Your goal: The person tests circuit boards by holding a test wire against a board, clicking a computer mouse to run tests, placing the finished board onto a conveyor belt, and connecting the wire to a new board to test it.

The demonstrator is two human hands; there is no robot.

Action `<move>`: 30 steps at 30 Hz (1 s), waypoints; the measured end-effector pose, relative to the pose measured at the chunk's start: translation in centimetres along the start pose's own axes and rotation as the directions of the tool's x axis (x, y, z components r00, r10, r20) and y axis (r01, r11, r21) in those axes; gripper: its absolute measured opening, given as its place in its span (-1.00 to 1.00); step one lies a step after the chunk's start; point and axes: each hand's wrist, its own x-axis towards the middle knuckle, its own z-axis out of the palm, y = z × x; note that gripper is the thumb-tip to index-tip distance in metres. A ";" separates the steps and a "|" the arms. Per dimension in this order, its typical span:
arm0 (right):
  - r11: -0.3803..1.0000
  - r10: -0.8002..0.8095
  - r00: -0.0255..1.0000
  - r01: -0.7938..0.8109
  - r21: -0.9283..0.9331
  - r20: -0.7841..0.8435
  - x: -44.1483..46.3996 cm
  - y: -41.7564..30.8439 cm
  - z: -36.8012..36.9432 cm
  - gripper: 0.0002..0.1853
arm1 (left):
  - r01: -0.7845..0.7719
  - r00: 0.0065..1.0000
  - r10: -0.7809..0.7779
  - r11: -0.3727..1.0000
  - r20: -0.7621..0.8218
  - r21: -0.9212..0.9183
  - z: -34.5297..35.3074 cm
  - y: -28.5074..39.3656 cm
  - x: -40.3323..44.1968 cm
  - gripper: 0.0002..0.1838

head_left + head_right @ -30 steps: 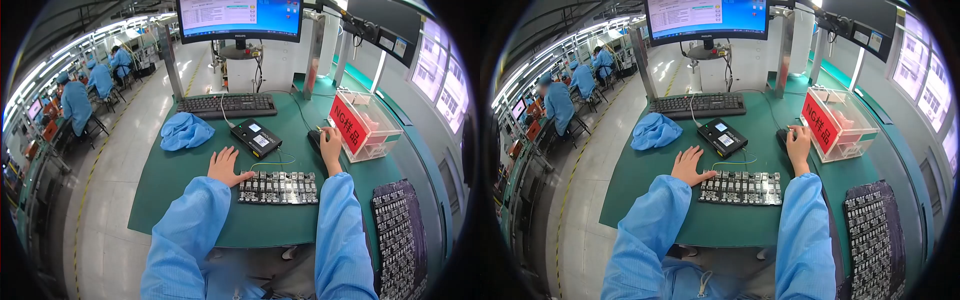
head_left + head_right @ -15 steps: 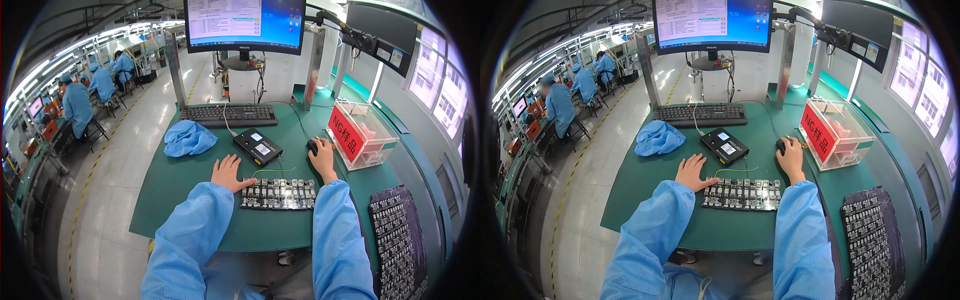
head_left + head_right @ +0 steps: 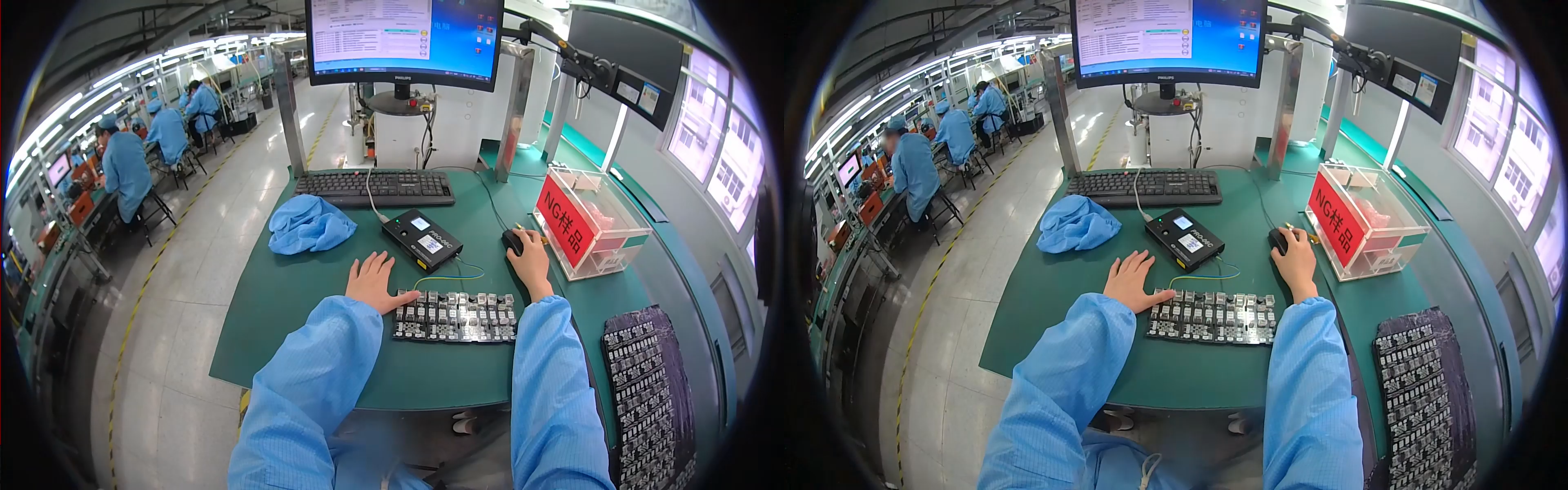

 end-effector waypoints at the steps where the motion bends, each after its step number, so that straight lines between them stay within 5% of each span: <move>1: 1.000 -0.001 1.000 0.001 0.000 -0.001 0.0 0.0 -0.1 -0.53 | 0.001 1.000 -0.001 1.000 0.003 -0.001 0.0 0.0 0.0 0.15; 13: 0.948 -0.241 0.970 0.226 -0.223 -0.042 0.0 0.4 0.4 -0.48 | -0.004 1.000 0.004 1.000 -0.008 0.004 0.1 -0.1 -0.1 0.16; 30: 0.989 -0.142 0.990 0.142 -0.045 0.004 0.1 0.8 1.0 -0.50 | 0.039 0.999 -0.041 0.988 -0.013 -0.147 -0.4 -0.2 0.4 0.11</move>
